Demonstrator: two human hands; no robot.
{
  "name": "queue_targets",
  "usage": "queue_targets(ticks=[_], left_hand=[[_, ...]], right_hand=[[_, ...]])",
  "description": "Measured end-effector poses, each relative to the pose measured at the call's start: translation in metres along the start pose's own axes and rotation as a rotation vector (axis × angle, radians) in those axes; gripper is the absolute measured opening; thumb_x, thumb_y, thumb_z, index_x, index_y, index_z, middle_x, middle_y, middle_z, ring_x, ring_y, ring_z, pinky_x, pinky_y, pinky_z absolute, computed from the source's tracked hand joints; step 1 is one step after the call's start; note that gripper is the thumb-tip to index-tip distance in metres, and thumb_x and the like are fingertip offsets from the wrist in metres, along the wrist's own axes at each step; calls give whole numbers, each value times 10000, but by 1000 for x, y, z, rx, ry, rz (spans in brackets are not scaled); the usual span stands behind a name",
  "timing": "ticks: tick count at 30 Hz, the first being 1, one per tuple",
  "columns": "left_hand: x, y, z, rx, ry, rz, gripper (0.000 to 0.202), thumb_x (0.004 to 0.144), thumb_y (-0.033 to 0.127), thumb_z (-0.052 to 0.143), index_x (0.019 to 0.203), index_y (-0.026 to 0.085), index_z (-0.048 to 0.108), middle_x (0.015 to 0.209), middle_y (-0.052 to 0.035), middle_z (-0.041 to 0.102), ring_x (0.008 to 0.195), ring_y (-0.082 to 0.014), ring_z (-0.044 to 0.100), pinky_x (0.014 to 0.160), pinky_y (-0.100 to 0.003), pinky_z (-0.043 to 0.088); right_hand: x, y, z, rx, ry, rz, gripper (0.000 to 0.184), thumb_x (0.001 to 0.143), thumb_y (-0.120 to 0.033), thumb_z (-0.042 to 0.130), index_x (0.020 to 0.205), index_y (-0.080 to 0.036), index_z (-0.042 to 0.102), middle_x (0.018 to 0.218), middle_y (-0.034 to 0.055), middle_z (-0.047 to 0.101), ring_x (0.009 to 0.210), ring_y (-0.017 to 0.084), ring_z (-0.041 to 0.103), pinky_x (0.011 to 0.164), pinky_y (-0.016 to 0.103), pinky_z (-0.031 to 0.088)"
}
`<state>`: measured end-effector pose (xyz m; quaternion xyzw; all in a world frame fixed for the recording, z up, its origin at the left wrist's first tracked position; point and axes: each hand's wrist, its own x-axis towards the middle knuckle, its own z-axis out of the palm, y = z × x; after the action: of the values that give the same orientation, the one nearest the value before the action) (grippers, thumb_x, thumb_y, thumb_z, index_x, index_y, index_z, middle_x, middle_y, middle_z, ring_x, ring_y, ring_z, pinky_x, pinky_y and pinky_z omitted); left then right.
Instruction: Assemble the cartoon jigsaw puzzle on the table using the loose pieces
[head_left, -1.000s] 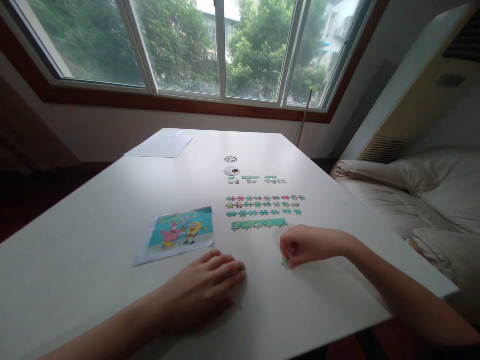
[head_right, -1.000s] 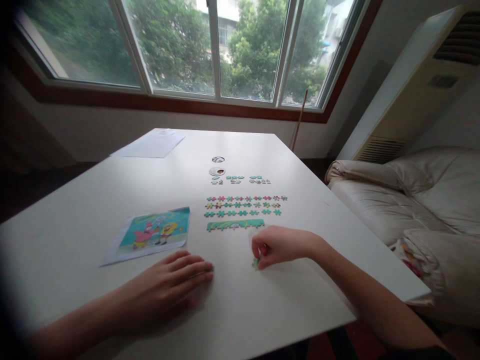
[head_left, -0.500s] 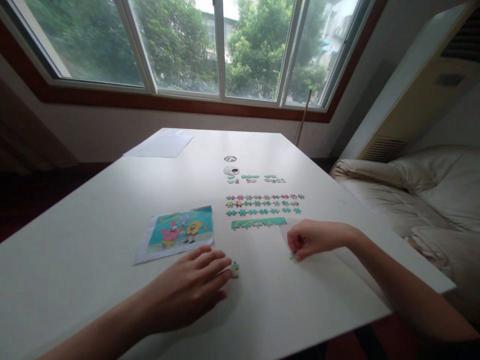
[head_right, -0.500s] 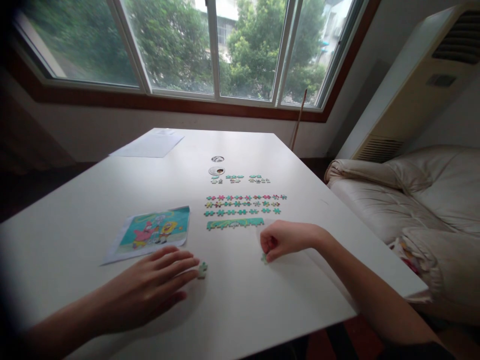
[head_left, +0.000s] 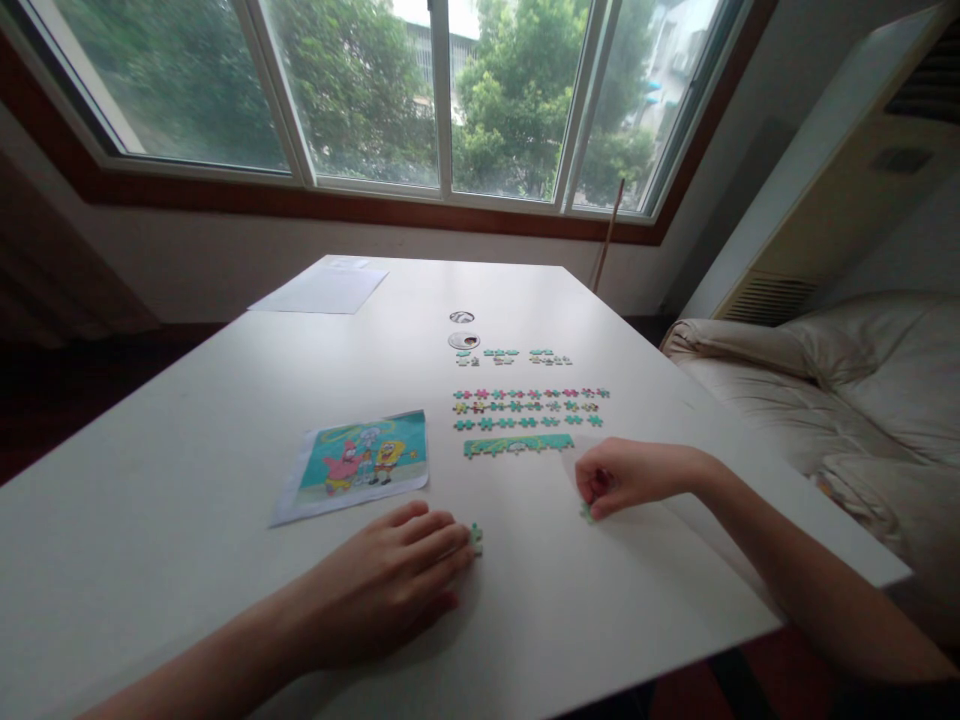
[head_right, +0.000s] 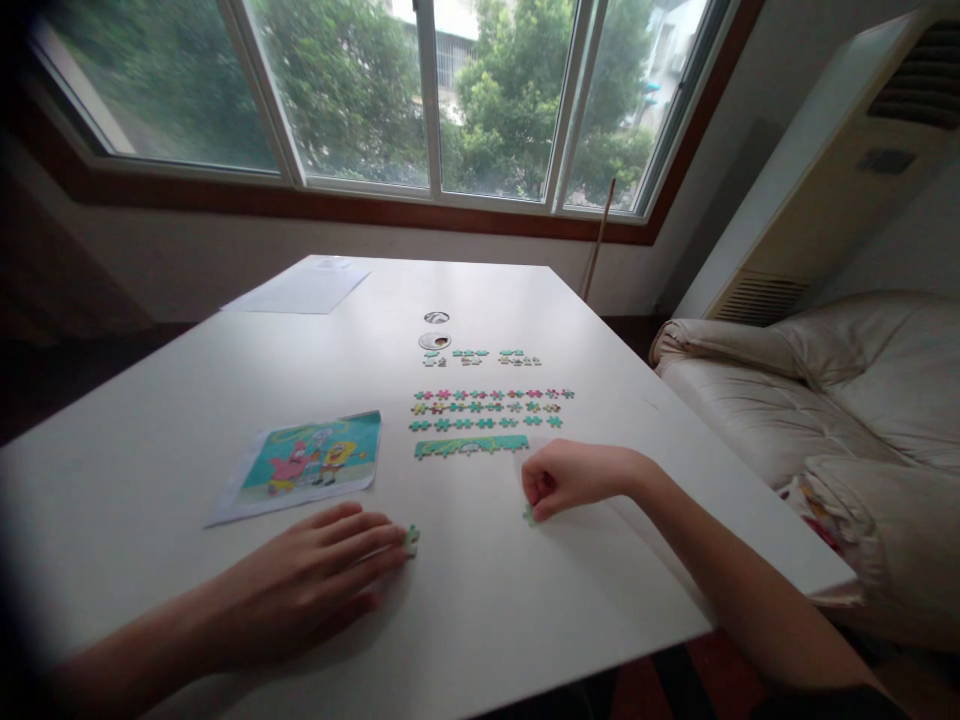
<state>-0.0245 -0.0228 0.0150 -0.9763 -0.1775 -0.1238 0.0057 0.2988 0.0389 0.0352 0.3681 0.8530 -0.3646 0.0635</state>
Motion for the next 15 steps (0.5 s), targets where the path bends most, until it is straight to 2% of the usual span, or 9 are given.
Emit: queue_targets(ticks=[3,15], left_hand=[[1,0,1,8,27,23,255,888,231,423,1115,173,525,1115,-63,600,937,-213,554,814,-353,409],[-1,-2,2,20,56,34,252,877,217,434,1101,163,537,1102,-67,609,928,-214,557,818,-357,422]], right_hand=[[1,3,1,2,-7,8,222,711,-335,632,797,-132,608,647,-19,539,568,73,475,504,170,355],[1,1,0,19,-5,21,205,709,-321,634,784,-132,604,632,-26,531,559,68,466,497,167,345]])
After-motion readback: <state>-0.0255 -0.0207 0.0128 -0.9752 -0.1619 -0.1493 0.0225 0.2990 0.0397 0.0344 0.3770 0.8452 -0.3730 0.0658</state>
